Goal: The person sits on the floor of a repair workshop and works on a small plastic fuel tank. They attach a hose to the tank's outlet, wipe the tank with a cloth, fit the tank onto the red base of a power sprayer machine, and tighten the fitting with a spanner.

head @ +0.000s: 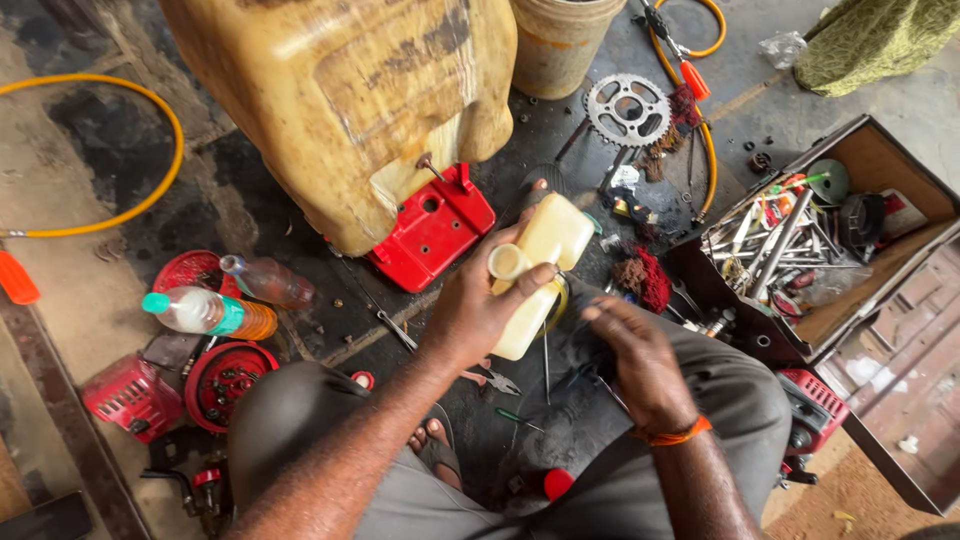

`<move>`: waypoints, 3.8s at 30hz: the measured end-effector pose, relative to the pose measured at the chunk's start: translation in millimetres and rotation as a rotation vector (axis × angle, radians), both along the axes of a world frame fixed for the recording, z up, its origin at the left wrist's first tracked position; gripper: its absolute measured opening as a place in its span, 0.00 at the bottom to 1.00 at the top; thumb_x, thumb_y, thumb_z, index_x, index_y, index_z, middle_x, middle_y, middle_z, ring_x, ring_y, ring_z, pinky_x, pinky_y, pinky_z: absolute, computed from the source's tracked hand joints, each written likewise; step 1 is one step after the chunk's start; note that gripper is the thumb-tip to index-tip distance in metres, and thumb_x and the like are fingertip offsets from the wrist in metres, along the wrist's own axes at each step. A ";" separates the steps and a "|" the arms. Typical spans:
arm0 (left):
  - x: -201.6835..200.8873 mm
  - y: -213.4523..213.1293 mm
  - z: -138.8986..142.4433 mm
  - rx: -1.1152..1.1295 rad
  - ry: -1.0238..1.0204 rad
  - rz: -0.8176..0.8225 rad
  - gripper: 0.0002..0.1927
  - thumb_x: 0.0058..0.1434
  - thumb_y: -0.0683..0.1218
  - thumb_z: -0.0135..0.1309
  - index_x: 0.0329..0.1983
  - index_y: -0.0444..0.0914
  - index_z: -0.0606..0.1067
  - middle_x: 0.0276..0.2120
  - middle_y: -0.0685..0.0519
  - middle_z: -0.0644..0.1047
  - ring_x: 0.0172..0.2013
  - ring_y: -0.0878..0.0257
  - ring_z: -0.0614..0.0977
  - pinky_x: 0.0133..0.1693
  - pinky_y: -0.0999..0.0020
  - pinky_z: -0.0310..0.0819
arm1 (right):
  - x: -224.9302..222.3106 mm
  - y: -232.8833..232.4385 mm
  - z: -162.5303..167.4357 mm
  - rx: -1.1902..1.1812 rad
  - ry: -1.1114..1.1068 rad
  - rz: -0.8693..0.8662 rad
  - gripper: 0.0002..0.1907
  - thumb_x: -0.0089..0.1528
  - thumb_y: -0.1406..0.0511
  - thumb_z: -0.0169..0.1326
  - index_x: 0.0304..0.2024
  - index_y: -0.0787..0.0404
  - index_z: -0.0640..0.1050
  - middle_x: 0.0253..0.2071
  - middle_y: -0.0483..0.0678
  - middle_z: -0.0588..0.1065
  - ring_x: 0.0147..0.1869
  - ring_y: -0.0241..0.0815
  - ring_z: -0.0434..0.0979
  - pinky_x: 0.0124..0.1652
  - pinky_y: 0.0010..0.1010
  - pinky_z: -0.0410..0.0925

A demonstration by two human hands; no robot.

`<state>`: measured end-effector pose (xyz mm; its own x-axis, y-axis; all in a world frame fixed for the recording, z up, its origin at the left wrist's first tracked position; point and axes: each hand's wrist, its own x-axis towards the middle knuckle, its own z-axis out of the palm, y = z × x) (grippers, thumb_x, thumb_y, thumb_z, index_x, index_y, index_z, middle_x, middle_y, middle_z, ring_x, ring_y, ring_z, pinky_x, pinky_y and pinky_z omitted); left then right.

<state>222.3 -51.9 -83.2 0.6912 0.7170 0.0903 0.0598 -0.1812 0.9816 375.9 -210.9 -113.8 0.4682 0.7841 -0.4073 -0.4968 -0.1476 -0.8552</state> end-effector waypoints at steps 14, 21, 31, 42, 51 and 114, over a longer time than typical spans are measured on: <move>5.7 -21.7 -5.1 -0.172 0.191 0.030 0.33 0.60 0.62 0.57 0.63 0.39 0.72 0.49 0.47 0.82 0.49 0.56 0.86 0.49 0.62 0.79 | -43.2 19.3 26.4 0.014 -1.329 -0.185 0.10 0.64 0.68 0.61 0.46 0.65 0.77 0.44 0.51 0.76 0.45 0.44 0.80 0.44 0.32 0.73; -0.5 -22.8 4.2 0.520 0.037 -0.052 0.36 0.63 0.58 0.62 0.69 0.37 0.69 0.56 0.42 0.77 0.56 0.48 0.81 0.55 0.56 0.77 | 2.9 8.6 5.3 -0.055 0.182 -0.009 0.10 0.66 0.64 0.53 0.42 0.66 0.80 0.36 0.46 0.81 0.35 0.36 0.79 0.38 0.29 0.72; 5.3 -16.4 10.0 0.141 0.008 -0.115 0.29 0.66 0.59 0.57 0.63 0.38 0.71 0.59 0.47 0.76 0.55 0.56 0.83 0.51 0.62 0.78 | 22.0 -26.5 44.3 -0.112 -0.307 -0.165 0.09 0.65 0.66 0.54 0.46 0.62 0.79 0.41 0.46 0.79 0.42 0.36 0.77 0.40 0.27 0.69; 10.8 -27.6 -4.0 -0.103 0.060 -0.055 0.29 0.65 0.61 0.57 0.61 0.38 0.74 0.45 0.50 0.83 0.46 0.61 0.85 0.47 0.66 0.78 | -32.1 -14.9 46.4 0.060 -1.573 0.020 0.15 0.59 0.71 0.62 0.49 0.58 0.82 0.45 0.51 0.74 0.44 0.47 0.78 0.41 0.36 0.71; 15.1 -37.1 -7.0 -0.017 0.126 0.090 0.32 0.62 0.61 0.59 0.62 0.38 0.71 0.46 0.49 0.82 0.46 0.60 0.85 0.45 0.63 0.80 | -44.1 -4.6 40.5 -0.075 -1.604 -0.128 0.15 0.58 0.70 0.61 0.48 0.60 0.80 0.46 0.51 0.75 0.45 0.50 0.77 0.42 0.39 0.71; -13.8 3.1 -1.7 -0.805 -0.042 -0.248 0.32 0.60 0.59 0.57 0.58 0.31 0.73 0.43 0.46 0.80 0.39 0.58 0.82 0.39 0.60 0.79 | 23.5 -58.8 33.4 0.288 -0.177 -0.256 0.33 0.76 0.51 0.31 0.73 0.66 0.64 0.54 0.54 0.74 0.47 0.40 0.70 0.46 0.28 0.63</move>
